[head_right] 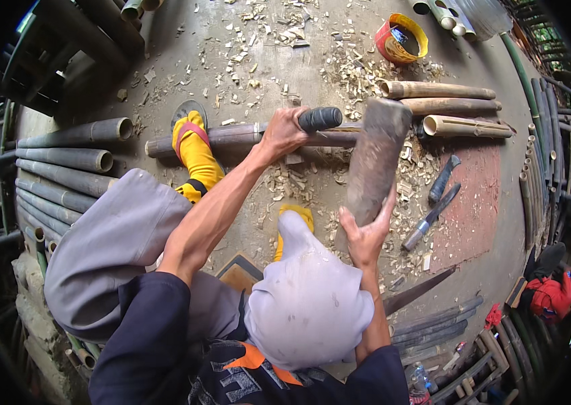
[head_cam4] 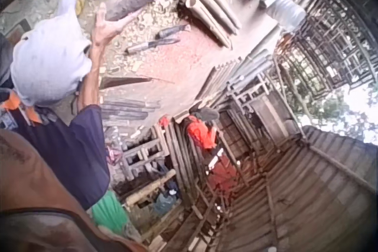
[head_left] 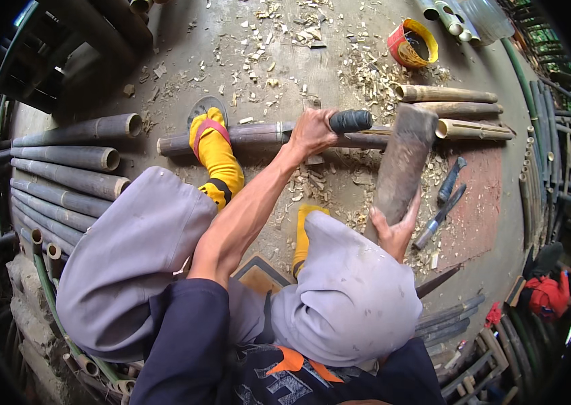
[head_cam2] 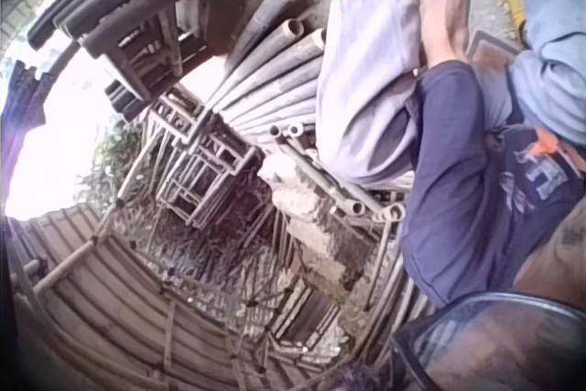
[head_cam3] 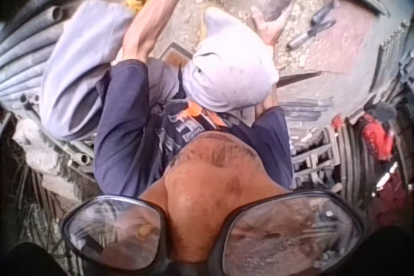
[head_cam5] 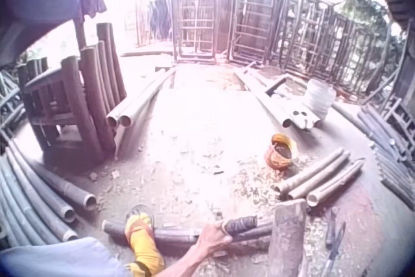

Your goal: The person carves a bamboo pole with a knife and wooden mallet, saws through a section of the pole, and uses a blade to refine the surface and remove inner material.

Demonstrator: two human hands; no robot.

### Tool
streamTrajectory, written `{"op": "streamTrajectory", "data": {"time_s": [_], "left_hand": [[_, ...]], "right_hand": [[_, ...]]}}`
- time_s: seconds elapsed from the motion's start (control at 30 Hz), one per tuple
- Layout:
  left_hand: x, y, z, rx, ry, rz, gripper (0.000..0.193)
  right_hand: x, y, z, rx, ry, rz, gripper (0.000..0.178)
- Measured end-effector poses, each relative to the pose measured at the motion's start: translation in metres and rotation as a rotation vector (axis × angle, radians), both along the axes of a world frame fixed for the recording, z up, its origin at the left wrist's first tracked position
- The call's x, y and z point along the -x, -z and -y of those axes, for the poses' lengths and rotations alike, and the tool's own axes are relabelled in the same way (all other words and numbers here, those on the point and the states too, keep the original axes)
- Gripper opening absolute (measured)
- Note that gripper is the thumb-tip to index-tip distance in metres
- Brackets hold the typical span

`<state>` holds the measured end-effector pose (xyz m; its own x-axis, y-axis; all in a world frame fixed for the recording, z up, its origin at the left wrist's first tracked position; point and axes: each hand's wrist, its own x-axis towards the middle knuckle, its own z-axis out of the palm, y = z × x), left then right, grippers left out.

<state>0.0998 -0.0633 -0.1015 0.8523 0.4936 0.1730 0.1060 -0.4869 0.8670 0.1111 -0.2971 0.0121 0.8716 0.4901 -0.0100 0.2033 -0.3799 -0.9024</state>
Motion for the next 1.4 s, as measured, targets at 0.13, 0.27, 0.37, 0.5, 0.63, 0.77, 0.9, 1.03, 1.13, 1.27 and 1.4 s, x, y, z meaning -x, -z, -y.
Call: {"op": "streamTrajectory", "data": {"time_s": [0.13, 0.27, 0.37, 0.5, 0.63, 0.77, 0.9, 1.03, 1.13, 1.27, 1.4], "left_hand": [[0.029, -0.028, -0.007, 0.282, -0.333, 0.090, 0.008], [0.074, -0.047, -0.062, 0.908, -0.517, 0.947, 0.014], [0.058, -0.077, -0.070, 0.553, -0.617, 0.690, 0.020], [0.022, -0.061, -0.050, 0.500, -0.402, 0.463, 0.017], [0.010, -0.019, -0.045, 0.346, -0.394, 0.290, 0.035], [0.005, -0.016, -0.038, 0.421, -0.356, 0.335, 0.020], [0.005, -0.009, -0.047, 0.361, -0.266, 0.309, 0.015], [0.004, -0.012, -0.053, 0.427, -0.218, 0.209, 0.021], [-0.006, -0.014, -0.047, 0.467, -0.200, 0.173, 0.021], [-0.012, -0.022, -0.048, 0.406, -0.160, 0.099, 0.022], [-0.020, -0.033, -0.040, 0.297, -0.113, 0.042, 0.026]], "right_hand": [[0.019, 0.041, 0.064, 0.282, 0.116, 0.095, 0.095], [0.067, 0.080, 0.116, 0.538, 0.203, -0.188, 0.093], [0.088, 0.093, 0.124, 0.576, 0.218, -0.304, 0.092], [0.097, 0.098, 0.123, 0.592, 0.216, -0.378, 0.090], [0.098, 0.098, 0.121, 0.597, 0.223, -0.420, 0.088], [0.098, 0.101, 0.123, 0.607, 0.243, -0.469, 0.086], [0.096, 0.102, 0.120, 0.635, 0.261, -0.520, 0.085], [0.093, 0.095, 0.115, 0.584, 0.250, -0.492, 0.074], [0.088, 0.100, 0.131, 0.486, 0.211, -0.435, 0.067], [0.038, 0.058, 0.100, 0.461, 0.221, -0.184, 0.096], [-0.060, -0.024, 0.025, -0.096, 0.275, 0.244, 0.067]]}}
